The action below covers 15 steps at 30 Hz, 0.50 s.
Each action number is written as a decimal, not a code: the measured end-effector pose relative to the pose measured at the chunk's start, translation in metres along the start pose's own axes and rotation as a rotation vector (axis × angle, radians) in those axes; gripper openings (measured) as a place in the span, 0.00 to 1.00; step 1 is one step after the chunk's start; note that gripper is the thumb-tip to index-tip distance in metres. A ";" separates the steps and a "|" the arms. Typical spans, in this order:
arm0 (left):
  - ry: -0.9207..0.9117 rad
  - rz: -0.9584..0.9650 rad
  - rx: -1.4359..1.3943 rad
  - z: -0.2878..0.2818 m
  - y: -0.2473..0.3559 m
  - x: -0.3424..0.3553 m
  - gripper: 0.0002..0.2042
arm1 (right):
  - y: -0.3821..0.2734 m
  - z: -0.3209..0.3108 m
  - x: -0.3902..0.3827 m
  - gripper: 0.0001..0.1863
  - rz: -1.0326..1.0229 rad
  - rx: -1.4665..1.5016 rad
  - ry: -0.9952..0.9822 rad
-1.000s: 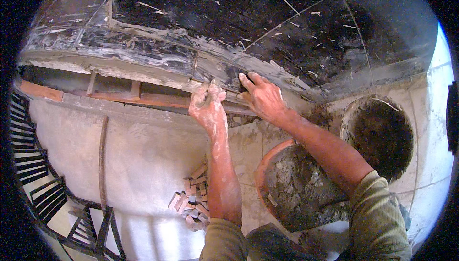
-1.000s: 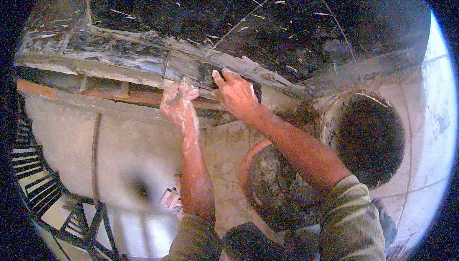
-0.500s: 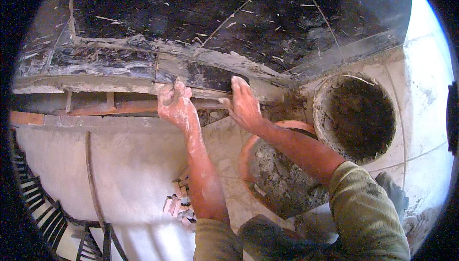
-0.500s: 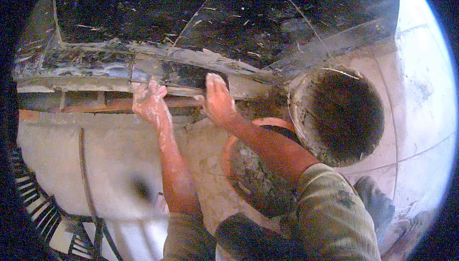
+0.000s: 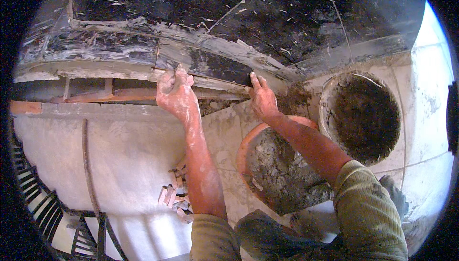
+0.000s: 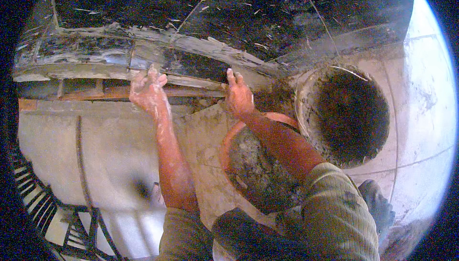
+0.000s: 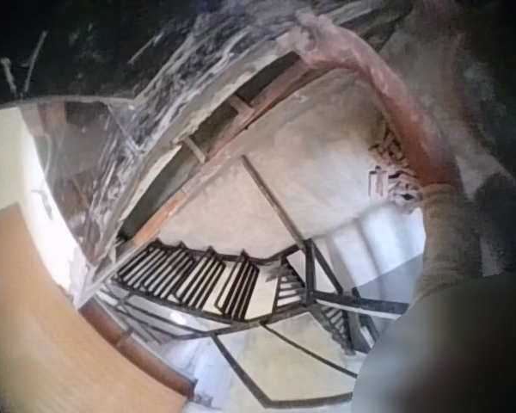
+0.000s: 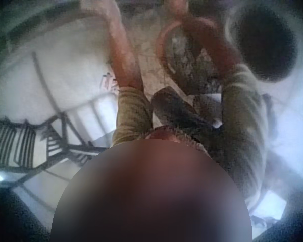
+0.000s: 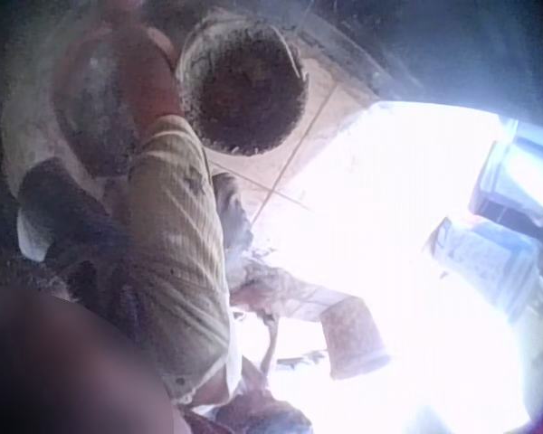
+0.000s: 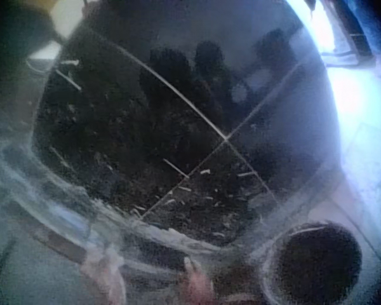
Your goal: The person applies mortar from a bucket onto a concrete surface and a tile using a trowel, then aligns and presses the tile onto the structure.
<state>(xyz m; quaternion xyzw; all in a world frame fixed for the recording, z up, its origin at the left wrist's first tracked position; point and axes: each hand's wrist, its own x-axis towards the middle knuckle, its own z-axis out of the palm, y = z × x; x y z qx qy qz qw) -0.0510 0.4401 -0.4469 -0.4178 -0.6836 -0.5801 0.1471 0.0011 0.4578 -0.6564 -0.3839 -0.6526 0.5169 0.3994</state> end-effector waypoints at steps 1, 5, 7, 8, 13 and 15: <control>-0.002 -0.002 -0.002 -0.001 0.000 0.001 0.06 | 0.004 0.003 0.000 0.30 0.002 -0.003 0.001; -0.016 -0.026 -0.021 -0.001 0.003 0.001 0.07 | 0.020 0.013 0.001 0.28 -0.107 -0.030 0.095; 0.001 -0.041 -0.020 0.003 0.007 -0.001 0.07 | 0.022 0.013 0.004 0.28 -0.121 -0.074 0.099; -0.003 -0.046 -0.021 0.002 0.008 -0.002 0.07 | 0.021 0.013 0.004 0.28 -0.116 -0.077 0.100; -0.007 -0.030 -0.007 0.003 0.008 -0.003 0.07 | 0.033 0.019 0.009 0.28 -0.196 -0.037 0.109; 0.001 -0.018 -0.051 -0.003 0.002 -0.001 0.07 | 0.025 0.011 0.009 0.29 -0.190 -0.037 0.091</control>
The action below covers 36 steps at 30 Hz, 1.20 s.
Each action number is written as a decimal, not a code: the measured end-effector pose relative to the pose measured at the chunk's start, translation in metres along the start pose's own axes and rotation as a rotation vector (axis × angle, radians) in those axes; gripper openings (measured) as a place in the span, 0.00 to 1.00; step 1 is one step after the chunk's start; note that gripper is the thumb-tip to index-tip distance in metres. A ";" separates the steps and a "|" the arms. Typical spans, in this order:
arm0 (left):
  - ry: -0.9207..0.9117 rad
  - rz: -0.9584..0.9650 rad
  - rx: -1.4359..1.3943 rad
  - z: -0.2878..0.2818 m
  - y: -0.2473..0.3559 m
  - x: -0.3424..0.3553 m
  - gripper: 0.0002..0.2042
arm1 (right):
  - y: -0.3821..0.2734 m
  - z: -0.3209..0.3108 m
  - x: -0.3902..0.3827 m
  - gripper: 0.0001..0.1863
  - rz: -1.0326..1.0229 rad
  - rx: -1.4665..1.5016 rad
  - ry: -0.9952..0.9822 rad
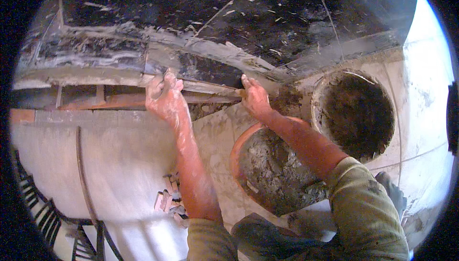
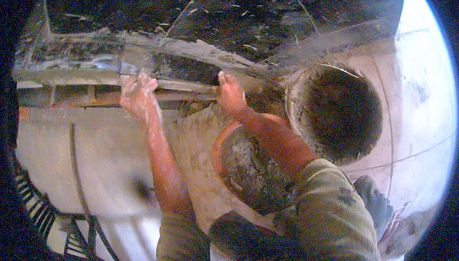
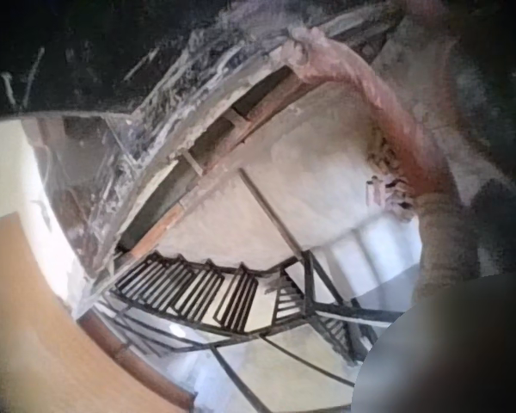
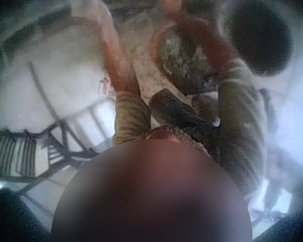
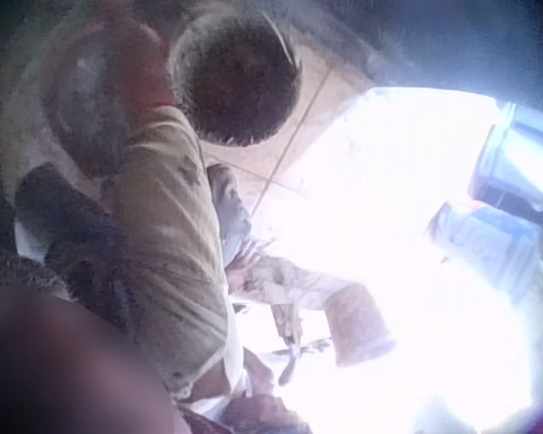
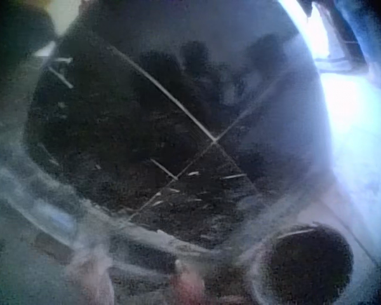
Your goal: The person applies mortar from a bucket onto a concrete surface and a tile using a trowel, then aligns and presses the tile onto the structure.
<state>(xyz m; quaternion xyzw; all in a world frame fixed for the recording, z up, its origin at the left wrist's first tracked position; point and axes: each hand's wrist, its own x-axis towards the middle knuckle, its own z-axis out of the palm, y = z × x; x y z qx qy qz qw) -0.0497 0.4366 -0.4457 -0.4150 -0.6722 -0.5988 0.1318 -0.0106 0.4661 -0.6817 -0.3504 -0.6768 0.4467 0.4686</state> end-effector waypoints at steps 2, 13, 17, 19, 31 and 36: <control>0.002 -0.010 -0.076 0.002 -0.004 0.000 0.07 | -0.005 -0.011 0.008 0.30 0.024 0.032 -0.043; -0.036 0.024 0.015 -0.011 0.000 -0.021 0.06 | -0.022 -0.026 -0.022 0.41 0.029 -0.055 -0.168; -0.019 0.047 -0.025 -0.025 0.011 -0.068 0.07 | -0.029 -0.042 -0.058 0.34 -0.002 -0.311 -0.170; -0.018 0.052 -0.062 -0.048 0.023 -0.082 0.06 | -0.039 -0.048 -0.068 0.26 -0.017 -0.312 -0.372; -0.374 -0.603 -0.279 -0.191 -0.020 -0.115 0.48 | -0.153 -0.083 -0.095 0.17 0.088 0.484 -1.344; -0.632 -0.622 -0.977 -0.187 0.007 -0.133 0.55 | -0.184 -0.089 -0.109 0.20 0.093 0.597 -1.523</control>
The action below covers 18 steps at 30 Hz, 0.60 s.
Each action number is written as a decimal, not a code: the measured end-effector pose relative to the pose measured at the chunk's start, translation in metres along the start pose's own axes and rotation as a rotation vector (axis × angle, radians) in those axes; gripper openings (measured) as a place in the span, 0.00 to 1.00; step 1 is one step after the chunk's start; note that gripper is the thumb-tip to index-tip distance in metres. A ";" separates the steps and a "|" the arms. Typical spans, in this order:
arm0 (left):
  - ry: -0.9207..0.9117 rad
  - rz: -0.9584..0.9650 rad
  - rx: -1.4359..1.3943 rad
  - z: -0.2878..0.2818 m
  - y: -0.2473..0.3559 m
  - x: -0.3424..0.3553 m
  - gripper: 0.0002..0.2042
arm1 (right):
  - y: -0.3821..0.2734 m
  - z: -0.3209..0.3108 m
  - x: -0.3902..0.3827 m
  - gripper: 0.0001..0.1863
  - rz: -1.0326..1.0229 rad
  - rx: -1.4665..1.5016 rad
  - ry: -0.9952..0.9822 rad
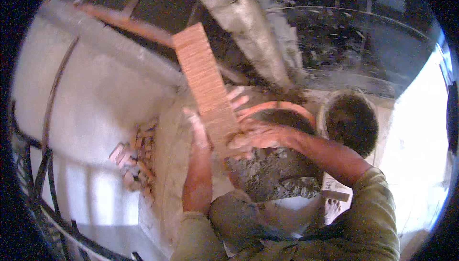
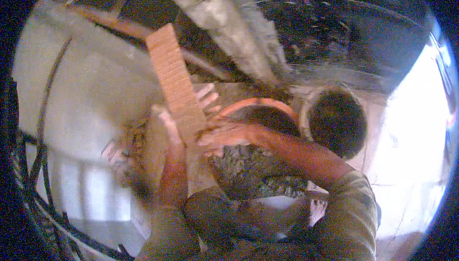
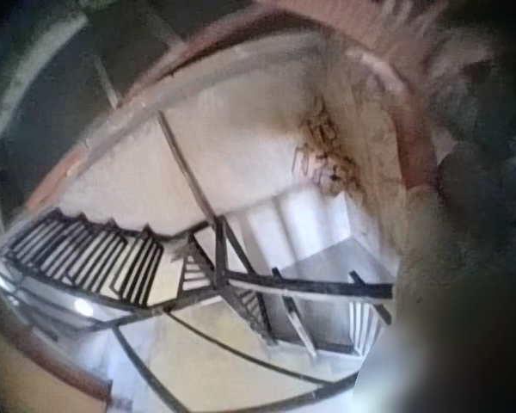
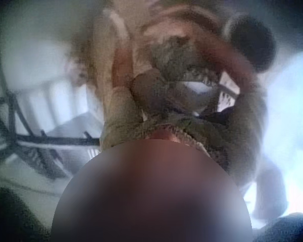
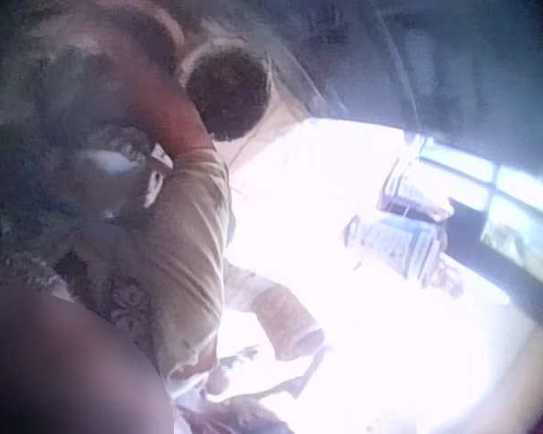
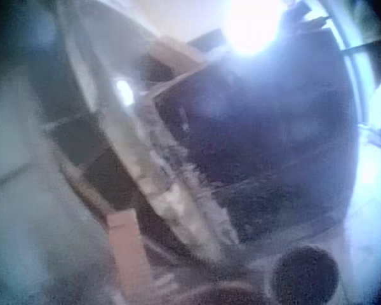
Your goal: The person applies mortar from a bucket onto a concrete surface and a tile using a trowel, then aligns and presses the tile onto the structure.
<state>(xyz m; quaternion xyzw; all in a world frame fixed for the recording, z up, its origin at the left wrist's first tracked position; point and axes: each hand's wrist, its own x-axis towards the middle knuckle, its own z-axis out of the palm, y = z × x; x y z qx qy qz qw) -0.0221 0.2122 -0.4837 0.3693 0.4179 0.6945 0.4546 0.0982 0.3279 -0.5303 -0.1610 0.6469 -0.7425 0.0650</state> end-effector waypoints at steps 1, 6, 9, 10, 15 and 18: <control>-0.047 -0.038 -0.130 0.009 0.000 0.005 0.55 | -0.004 -0.004 -0.006 0.22 0.077 0.081 -0.034; 0.042 -0.132 -0.338 -0.014 -0.016 -0.015 0.54 | 0.014 -0.007 -0.003 0.27 0.286 0.230 -0.078; 0.195 -0.142 -0.434 -0.022 -0.009 -0.033 0.53 | 0.022 -0.037 -0.006 0.25 0.305 0.171 -0.071; 0.220 -0.098 -0.348 -0.020 -0.005 -0.034 0.52 | 0.047 -0.037 -0.016 0.24 -0.203 -0.058 -0.006; 0.323 -0.046 -0.365 -0.018 -0.008 -0.031 0.49 | -0.034 -0.068 -0.067 0.20 0.444 -0.712 0.075; 0.365 -0.047 -0.334 -0.029 -0.004 -0.049 0.47 | -0.021 -0.053 -0.089 0.23 0.384 -0.990 0.168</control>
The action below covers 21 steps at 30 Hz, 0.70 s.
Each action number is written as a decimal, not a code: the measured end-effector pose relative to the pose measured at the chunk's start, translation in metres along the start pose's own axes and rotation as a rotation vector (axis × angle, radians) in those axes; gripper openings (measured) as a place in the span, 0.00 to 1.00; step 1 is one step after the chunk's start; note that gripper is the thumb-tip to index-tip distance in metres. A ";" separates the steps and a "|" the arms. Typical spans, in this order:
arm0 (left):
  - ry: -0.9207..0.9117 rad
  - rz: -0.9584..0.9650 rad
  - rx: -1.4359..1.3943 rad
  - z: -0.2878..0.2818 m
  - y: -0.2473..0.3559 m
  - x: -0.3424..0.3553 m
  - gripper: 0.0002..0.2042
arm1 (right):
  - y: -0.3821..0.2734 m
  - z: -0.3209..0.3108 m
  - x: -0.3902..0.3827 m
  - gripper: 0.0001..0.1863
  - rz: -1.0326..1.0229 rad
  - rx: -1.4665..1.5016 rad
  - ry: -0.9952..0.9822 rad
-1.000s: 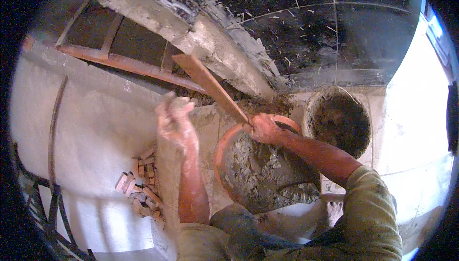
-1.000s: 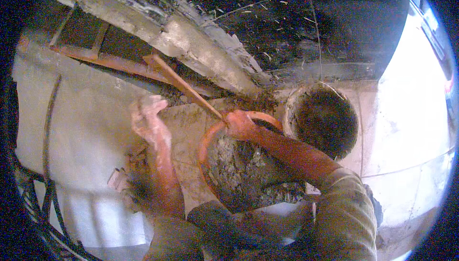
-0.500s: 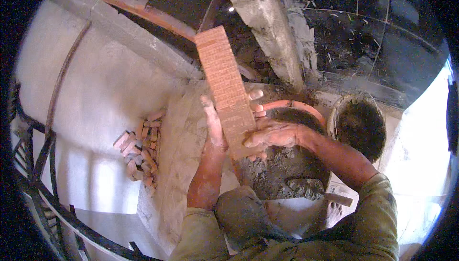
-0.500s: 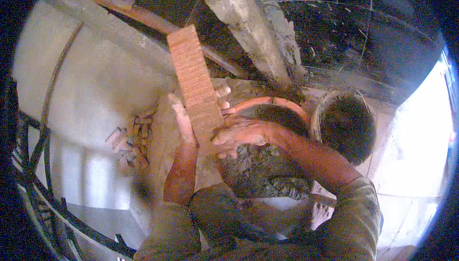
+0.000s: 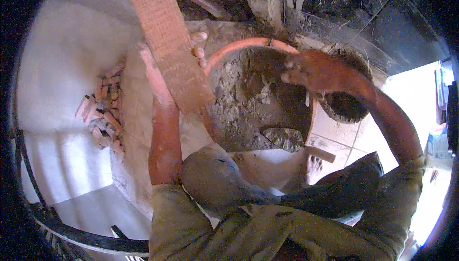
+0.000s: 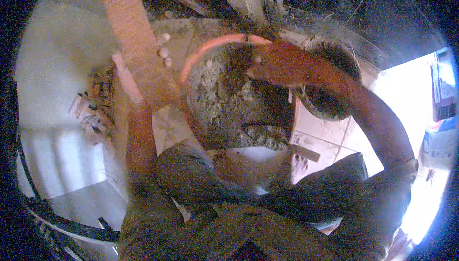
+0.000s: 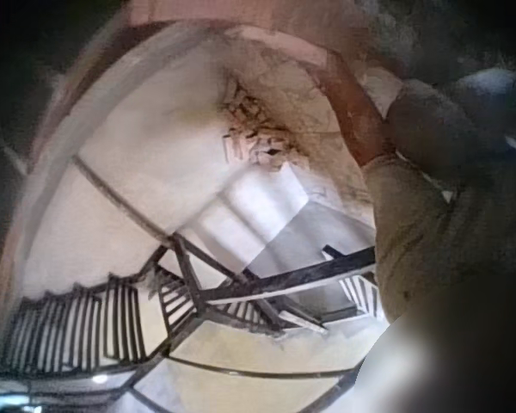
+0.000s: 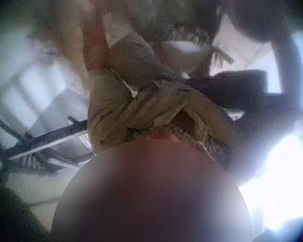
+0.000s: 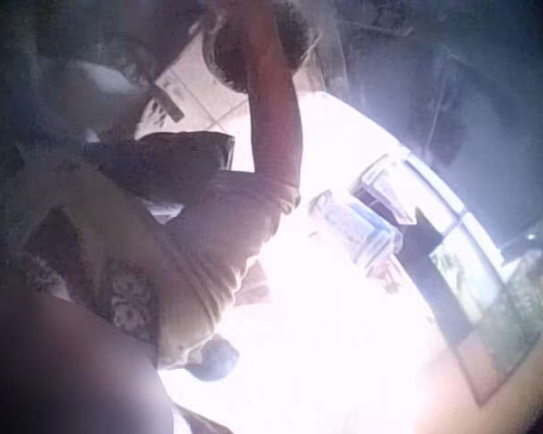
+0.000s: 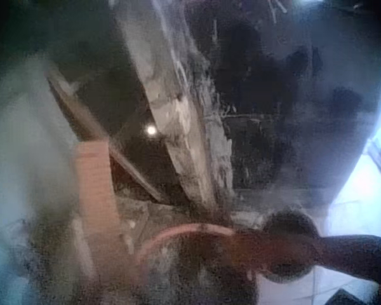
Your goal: The person applies mortar from a bucket onto a concrete surface and a tile using a trowel, then aligns and presses the tile onto the structure.
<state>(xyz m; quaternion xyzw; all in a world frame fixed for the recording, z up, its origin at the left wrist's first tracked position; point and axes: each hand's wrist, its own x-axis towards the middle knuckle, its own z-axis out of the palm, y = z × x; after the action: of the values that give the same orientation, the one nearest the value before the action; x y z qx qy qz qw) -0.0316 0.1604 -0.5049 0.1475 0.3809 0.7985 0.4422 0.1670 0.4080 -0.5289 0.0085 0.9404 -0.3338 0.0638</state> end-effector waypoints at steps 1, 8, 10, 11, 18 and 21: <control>-0.004 0.042 -0.008 -0.002 0.002 -0.005 0.46 | 0.002 0.019 -0.012 0.22 -0.003 0.004 -0.157; -0.256 0.044 -0.161 -0.028 0.004 0.006 0.40 | 0.041 0.147 -0.102 0.31 0.055 0.154 -0.664; -0.326 0.038 -0.196 -0.030 0.004 0.014 0.39 | 0.078 0.186 -0.130 0.37 -0.016 -0.056 -0.759; -0.393 0.033 -0.226 -0.031 0.007 0.016 0.39 | 0.089 0.201 -0.148 0.38 -0.135 -0.122 -0.660; -0.285 0.050 -0.204 -0.030 0.000 0.012 0.40 | 0.122 0.310 -0.213 0.36 0.512 -0.076 -0.324; -0.219 0.037 -0.136 -0.027 0.001 0.011 0.41 | 0.127 0.305 -0.208 0.31 0.313 0.055 -0.407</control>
<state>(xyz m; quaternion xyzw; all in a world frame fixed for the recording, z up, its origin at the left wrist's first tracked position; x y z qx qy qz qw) -0.0537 0.1560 -0.5238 0.2105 0.2727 0.8097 0.4751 0.4157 0.3203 -0.8175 0.0885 0.8859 -0.3402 0.3027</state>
